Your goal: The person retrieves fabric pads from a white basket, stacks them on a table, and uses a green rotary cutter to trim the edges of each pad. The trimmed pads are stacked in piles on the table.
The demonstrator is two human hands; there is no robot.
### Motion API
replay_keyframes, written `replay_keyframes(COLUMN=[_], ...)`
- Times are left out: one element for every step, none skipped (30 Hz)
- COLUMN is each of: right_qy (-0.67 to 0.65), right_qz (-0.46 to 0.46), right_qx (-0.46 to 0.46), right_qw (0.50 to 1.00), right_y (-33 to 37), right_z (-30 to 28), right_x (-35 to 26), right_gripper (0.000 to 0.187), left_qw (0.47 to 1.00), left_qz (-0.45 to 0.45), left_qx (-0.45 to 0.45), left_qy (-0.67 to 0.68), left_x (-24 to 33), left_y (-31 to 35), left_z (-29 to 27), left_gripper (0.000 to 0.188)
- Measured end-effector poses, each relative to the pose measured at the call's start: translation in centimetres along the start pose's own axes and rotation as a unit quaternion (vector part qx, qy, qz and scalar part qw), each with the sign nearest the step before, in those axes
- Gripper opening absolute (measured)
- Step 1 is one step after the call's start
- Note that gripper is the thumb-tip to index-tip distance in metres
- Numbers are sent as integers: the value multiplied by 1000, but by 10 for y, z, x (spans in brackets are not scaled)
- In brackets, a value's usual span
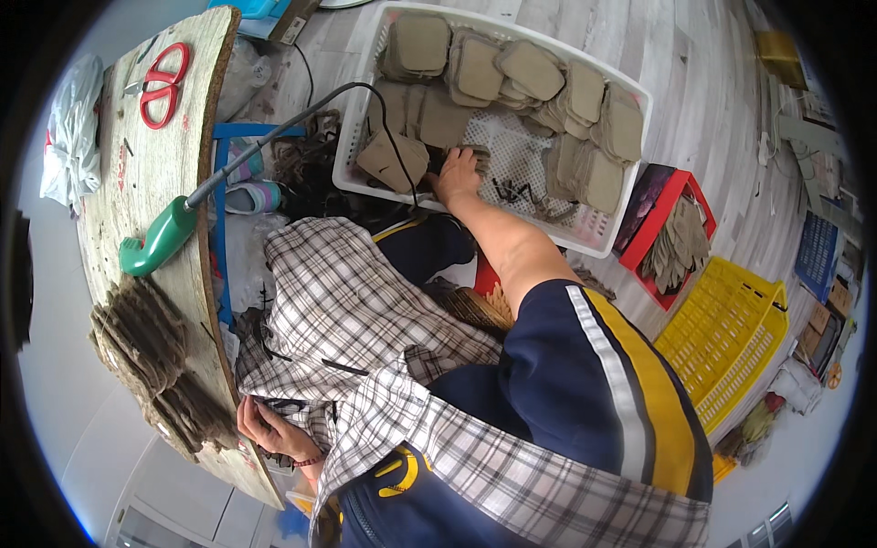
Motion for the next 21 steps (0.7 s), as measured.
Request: replay_keyframes(right_qy=[-4, -8, -12, -16, -20, -14, -6, 1, -18, -36, -54, -73, -91, -110, -106, -102, -98, -77, -57, -36, -30], right_qz=[-7, -15, -21, -28, -36, -53, -70, -88, -103, -117, -131, -145, -158, -172, -186, -201, -214, -218, -222, -225, -245], right_qx=[6, 11, 0, -11, -22, -25, -27, -30, -19, -9, 2, 23, 45, 67, 23, -21, -64, -99, -134, -170, -174], right_qw=[1000, 1000, 1000, 999, 999, 998, 997, 996, 994, 992, 990, 986, 982, 977, 977, 974, 970, 968, 964, 959, 953], right_y=[-4, -7, -11, -15, -17, -18, -18, -17, -17, -14, -12, -14, -17, -17, -16, -13, -10, -9, -5, 0, 3], right_z=[6, 10, 15, 17, 20, 22, 22, 21, 19, 14, 11, 17, 26, 26, 29, 27, 25, 21, 10, 3, 6], right_x=[2, 3, 6, 7, 8, 8, 7, 6, 5, 5, 5, 8, 13, 15, 18, 19, 20, 22, 21, 22, 24], right_gripper=[70, 65, 59, 54, 48, 43, 38, 33, 31, 29, 28, 28, 27, 27, 27, 28, 28, 30, 31, 33, 35], left_qw=[1000, 1000, 1000, 1000, 1000, 1000, 1000, 1000, 1000, 1000, 1000, 1000, 1000, 1000, 1000, 1000, 1000, 1000, 1000, 1000, 999], left_qz=[4, 9, 2, 2, 2, 3, 1, -1, -3, -4, -5, -6, -5, -2, 2, 7, -10, -8, -6, -4, -6], left_qx=[-1, -2, -2, -3, -4, -5, -4, -2, -1, -1, -2, -2, 0, 0, 0, 1, 8, 8, 8, 8, 12], left_qy=[-3, -6, 0, -3, -6, -9, -5, -1, 2, 2, 1, 0, -5, -5, -4, -4, 26, 27, 28, 28, 35], left_x=[0, 0, 2, 2, 2, 3, 3, 3, 3, 4, 5, 6, 7, 6, 5, 3, 1, 1, 1, 0, -1], left_y=[-1, -2, -2, -2, -2, -2, -2, -1, -1, -1, -2, -2, -3, -2, -2, -2, 0, -1, 0, 0, 2], left_z=[0, 0, 1, 1, 1, 1, 0, 0, 0, 0, 0, 1, 2, 1, 0, 0, 1, 1, 0, -1, -1], left_gripper=[22, 22, 22, 22, 22, 22, 22, 22, 22, 22, 22, 22, 22, 22, 22, 22, 21, 21, 21, 21, 21])
Point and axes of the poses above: each hand's wrist, its own y-axis away from the middle knuckle, its own z-axis out of the palm, x = y × z, the point moved 3 cm from there along -y, towards the middle knuckle, and after that the axes turned 9 degrees about y, right-handed, at the moved point
